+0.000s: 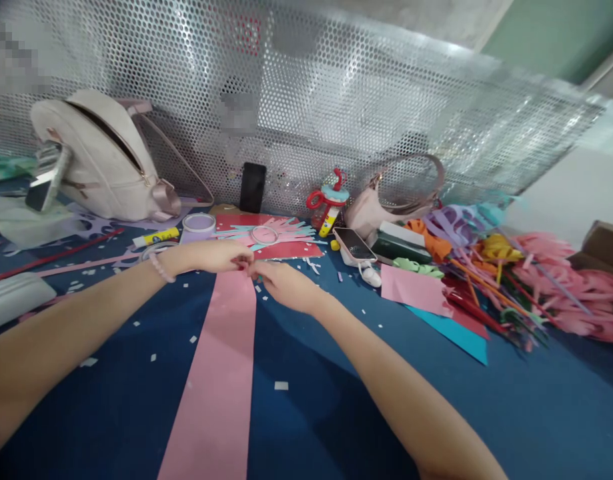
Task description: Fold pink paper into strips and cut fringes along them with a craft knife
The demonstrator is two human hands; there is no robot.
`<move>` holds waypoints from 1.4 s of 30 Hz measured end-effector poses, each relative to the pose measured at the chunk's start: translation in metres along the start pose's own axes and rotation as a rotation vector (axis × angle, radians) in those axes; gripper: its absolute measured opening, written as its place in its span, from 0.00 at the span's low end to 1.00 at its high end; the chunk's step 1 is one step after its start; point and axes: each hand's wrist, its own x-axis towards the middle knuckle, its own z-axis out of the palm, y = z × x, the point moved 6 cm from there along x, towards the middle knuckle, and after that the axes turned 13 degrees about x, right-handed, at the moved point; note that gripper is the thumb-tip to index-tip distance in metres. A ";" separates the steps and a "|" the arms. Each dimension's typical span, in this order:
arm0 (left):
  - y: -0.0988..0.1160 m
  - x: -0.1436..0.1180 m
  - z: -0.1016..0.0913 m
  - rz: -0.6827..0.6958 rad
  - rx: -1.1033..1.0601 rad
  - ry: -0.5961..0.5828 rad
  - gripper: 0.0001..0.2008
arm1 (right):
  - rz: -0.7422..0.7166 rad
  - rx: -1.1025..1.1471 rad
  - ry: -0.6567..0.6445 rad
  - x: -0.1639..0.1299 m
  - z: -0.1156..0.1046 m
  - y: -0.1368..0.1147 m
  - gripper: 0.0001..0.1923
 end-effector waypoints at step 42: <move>0.077 -0.072 0.050 -0.015 0.253 0.167 0.10 | -0.130 -0.356 -0.132 -0.061 0.005 -0.013 0.11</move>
